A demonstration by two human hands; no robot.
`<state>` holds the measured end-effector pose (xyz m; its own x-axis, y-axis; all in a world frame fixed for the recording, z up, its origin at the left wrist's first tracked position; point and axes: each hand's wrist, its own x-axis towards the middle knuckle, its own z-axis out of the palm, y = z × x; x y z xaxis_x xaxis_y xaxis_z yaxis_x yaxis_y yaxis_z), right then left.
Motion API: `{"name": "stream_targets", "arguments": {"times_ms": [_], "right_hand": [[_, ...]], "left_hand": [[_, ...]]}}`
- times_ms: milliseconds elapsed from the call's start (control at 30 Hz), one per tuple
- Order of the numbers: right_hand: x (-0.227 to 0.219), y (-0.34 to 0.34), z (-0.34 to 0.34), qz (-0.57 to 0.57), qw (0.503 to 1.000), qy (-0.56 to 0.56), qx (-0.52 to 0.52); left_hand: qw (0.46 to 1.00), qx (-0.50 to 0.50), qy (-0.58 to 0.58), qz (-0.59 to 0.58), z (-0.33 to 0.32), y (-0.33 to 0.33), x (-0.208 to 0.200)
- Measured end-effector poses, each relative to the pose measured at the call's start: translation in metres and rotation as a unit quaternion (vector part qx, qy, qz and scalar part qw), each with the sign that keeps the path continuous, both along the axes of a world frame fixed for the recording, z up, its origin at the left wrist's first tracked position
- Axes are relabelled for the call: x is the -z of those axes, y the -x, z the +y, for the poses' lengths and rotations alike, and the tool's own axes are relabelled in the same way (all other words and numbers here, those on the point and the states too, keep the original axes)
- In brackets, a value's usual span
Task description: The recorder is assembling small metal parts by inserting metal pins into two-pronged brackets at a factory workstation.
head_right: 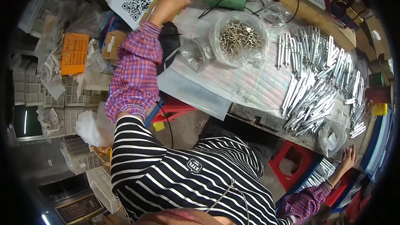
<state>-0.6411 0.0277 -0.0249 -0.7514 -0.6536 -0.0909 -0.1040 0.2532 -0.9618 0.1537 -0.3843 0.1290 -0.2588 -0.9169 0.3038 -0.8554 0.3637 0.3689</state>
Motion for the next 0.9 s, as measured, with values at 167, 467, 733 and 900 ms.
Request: {"name": "stream_targets", "arguments": {"times_ms": [167,467,733,900], "right_hand": [[-0.018,-0.059,-0.006,-0.023,1.0,-0.016,-0.011],[-0.029,-0.134,-0.008,0.022,0.999,-0.027,0.0],[-0.049,-0.152,0.005,0.039,0.998,-0.007,0.047],[-0.055,-0.165,0.005,0.059,0.997,0.018,0.046]], "left_hand": [[0.963,-0.163,-0.086,-0.194,-0.033,-0.094,0.01],[0.931,-0.241,-0.205,-0.184,-0.049,-0.142,0.046],[0.918,-0.223,-0.294,-0.148,-0.05,-0.122,0.023],[0.928,-0.222,-0.293,-0.063,-0.052,-0.147,0.036]]}}
